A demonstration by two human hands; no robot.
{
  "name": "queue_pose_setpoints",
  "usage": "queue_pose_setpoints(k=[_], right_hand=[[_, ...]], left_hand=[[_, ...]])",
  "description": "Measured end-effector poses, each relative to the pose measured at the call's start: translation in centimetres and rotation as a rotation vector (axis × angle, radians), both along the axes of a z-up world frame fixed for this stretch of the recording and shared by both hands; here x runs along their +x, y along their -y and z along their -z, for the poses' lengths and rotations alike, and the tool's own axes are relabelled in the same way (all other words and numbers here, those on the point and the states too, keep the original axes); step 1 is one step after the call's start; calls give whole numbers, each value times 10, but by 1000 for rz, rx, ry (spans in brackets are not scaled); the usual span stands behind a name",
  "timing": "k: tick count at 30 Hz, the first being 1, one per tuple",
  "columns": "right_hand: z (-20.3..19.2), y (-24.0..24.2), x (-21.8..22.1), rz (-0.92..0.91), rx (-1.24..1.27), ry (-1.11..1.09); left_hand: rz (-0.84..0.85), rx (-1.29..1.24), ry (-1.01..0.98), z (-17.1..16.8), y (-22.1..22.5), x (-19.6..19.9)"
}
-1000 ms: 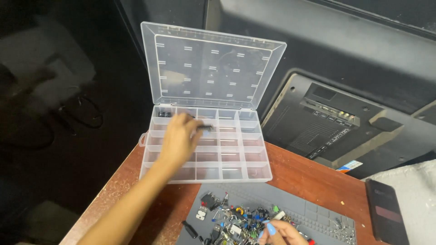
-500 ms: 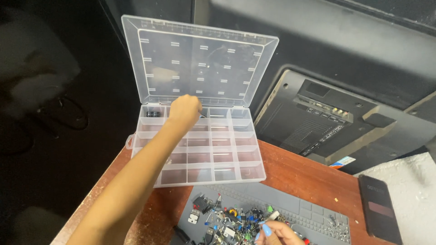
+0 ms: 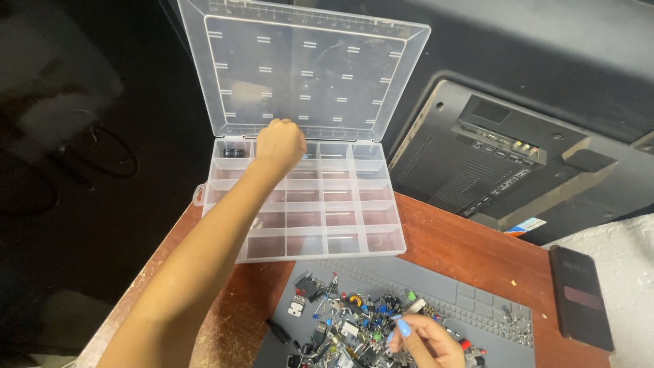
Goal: Sorting various small electronic components from a mixed pile into a plastic organizer box with multiple compartments.
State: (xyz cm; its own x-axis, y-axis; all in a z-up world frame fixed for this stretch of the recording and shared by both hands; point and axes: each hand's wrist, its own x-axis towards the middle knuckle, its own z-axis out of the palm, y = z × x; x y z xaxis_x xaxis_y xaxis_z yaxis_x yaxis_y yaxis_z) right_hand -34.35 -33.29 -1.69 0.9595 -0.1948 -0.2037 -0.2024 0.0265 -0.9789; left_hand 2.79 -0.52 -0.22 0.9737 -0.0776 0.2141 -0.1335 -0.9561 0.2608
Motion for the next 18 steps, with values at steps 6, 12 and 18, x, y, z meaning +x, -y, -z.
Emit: queue_pose_setpoints(k=[6,12,18], right_hand=[[-38,-19,0,95,0,-136],[-50,-22,-2,66,12,-151],[-41,-20,-7,-13,26,-49]], left_hand=[[168,-273,248,-49,7,-92],[487,-599,62,-86,15,-229],[469,-802,-55,-69,20,-310]])
